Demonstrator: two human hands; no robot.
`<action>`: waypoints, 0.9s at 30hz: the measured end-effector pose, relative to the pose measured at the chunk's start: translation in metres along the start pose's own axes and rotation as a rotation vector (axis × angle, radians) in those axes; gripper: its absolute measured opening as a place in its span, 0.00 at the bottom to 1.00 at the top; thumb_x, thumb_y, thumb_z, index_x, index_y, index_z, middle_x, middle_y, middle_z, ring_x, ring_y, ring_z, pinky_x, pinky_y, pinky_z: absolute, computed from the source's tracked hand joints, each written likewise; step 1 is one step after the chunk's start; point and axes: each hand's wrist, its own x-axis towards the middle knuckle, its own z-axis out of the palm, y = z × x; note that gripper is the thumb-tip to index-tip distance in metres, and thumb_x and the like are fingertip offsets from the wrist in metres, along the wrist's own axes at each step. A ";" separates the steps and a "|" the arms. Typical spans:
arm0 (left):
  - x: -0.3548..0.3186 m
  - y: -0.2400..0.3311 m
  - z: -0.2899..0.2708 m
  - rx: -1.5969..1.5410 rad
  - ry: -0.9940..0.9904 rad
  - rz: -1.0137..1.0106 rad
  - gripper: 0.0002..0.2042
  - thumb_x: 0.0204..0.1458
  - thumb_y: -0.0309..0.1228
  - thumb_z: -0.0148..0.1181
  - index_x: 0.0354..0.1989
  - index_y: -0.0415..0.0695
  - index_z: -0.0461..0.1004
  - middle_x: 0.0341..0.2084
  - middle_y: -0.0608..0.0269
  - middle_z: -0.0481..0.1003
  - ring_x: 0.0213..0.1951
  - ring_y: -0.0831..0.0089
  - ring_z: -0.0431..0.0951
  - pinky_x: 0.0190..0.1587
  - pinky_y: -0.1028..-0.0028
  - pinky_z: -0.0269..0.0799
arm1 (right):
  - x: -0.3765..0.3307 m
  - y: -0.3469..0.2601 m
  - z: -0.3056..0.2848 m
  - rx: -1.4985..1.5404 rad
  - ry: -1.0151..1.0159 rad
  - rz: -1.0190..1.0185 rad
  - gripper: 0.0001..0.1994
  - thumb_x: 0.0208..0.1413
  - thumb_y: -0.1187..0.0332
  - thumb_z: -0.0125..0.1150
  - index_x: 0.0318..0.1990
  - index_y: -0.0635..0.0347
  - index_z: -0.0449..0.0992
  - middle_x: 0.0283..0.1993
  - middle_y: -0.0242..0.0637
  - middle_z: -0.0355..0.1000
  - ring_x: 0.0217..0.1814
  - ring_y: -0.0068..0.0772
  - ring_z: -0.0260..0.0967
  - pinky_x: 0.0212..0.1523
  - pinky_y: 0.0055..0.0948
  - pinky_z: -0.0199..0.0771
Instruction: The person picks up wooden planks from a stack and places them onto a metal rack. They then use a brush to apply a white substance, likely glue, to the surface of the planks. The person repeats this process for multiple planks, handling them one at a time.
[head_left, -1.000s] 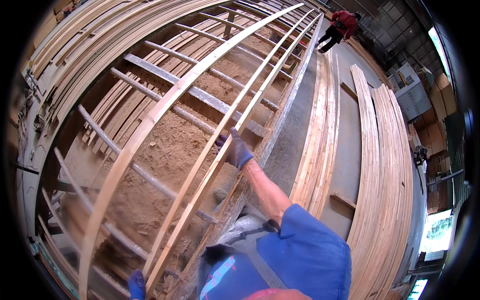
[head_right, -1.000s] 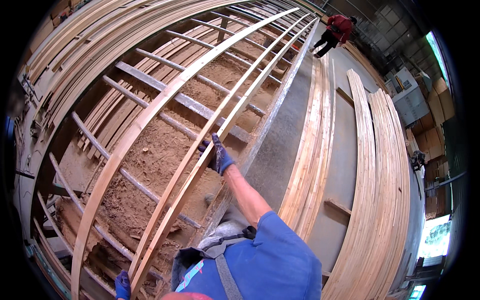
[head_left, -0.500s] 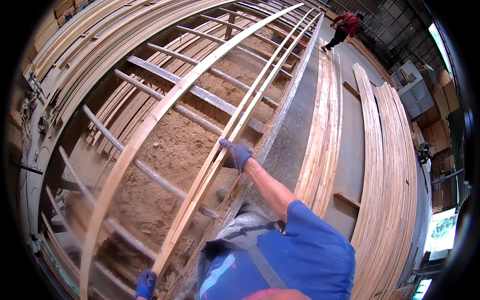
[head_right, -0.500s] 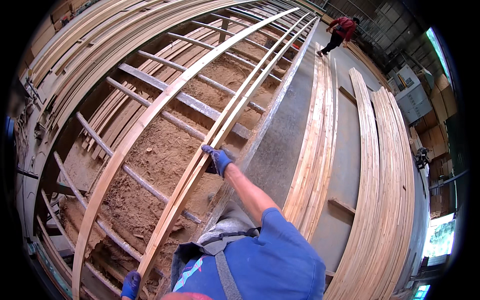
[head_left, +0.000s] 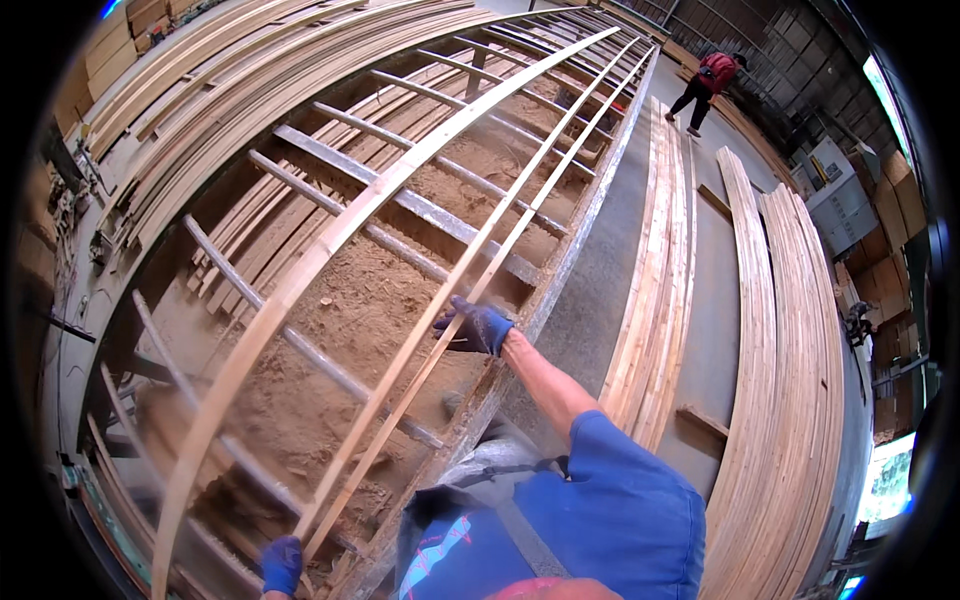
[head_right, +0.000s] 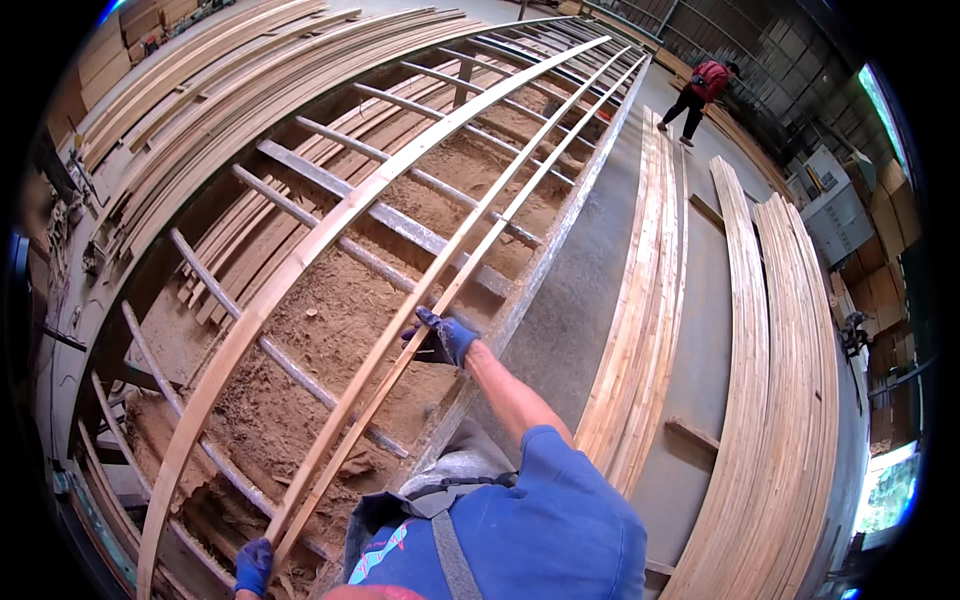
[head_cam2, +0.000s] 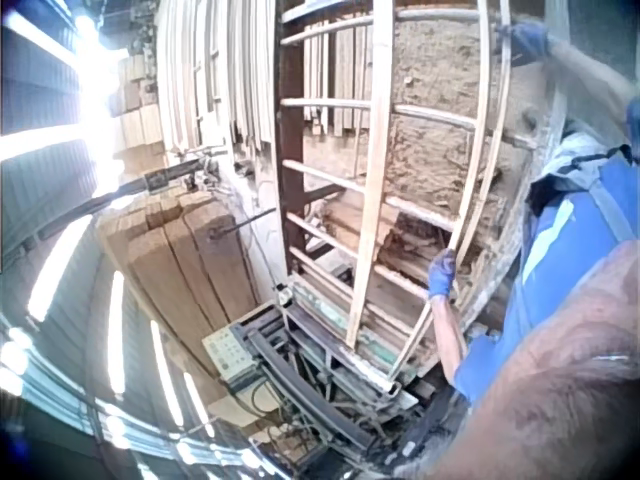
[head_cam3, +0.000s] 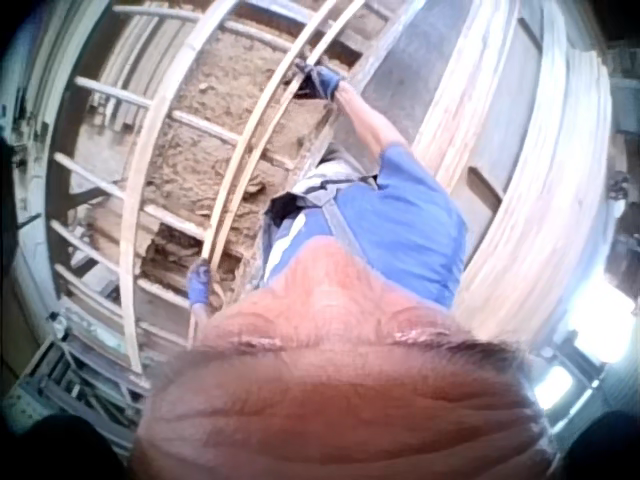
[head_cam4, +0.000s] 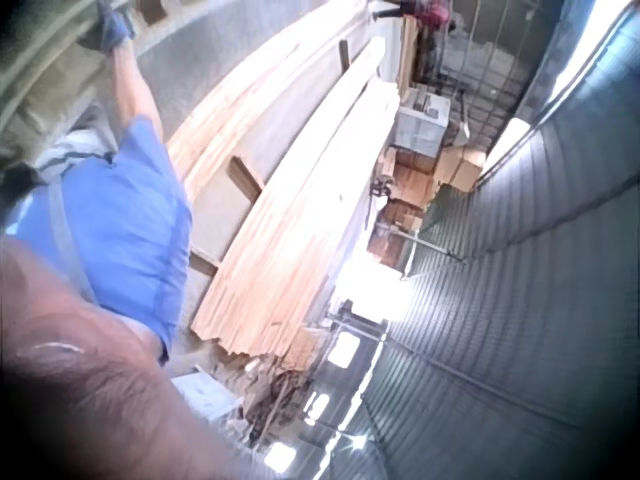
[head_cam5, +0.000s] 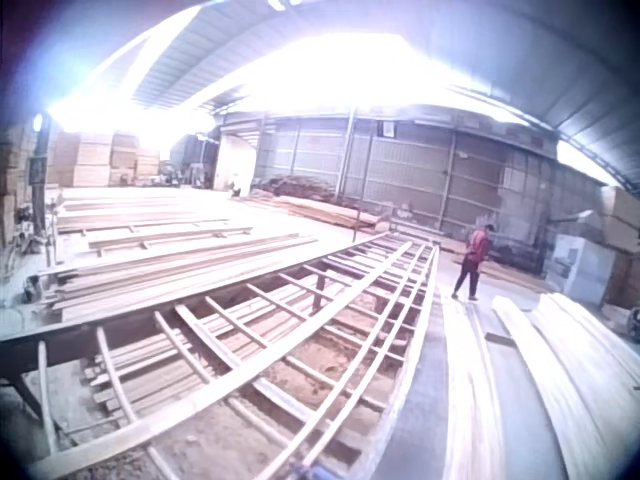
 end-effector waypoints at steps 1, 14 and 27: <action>0.001 -0.004 0.005 0.051 -0.068 0.003 0.20 0.60 0.45 0.50 0.27 0.40 0.75 0.24 0.44 0.74 0.31 0.44 0.76 0.35 0.53 0.70 | 0.019 0.011 -0.012 0.025 0.013 -0.062 0.19 0.61 0.55 0.62 0.46 0.63 0.72 0.39 0.45 0.78 0.42 0.44 0.78 0.43 0.42 0.83; 0.055 0.169 0.037 0.166 0.095 0.267 0.22 0.44 0.46 0.67 0.43 0.42 0.76 0.31 0.47 0.76 0.35 0.48 0.77 0.39 0.56 0.72 | -0.015 0.040 -0.023 0.000 0.262 -0.327 0.18 0.55 0.57 0.69 0.44 0.63 0.77 0.41 0.40 0.77 0.42 0.32 0.76 0.42 0.33 0.81; 0.046 0.189 0.066 0.072 0.143 0.107 0.18 0.58 0.43 0.57 0.44 0.39 0.76 0.27 0.56 0.74 0.27 0.65 0.74 0.28 0.66 0.72 | -0.059 -0.169 -0.042 -2.645 -0.091 -0.721 0.36 0.47 0.46 0.67 0.65 0.45 0.67 0.65 0.42 0.66 0.68 0.44 0.61 0.66 0.58 0.55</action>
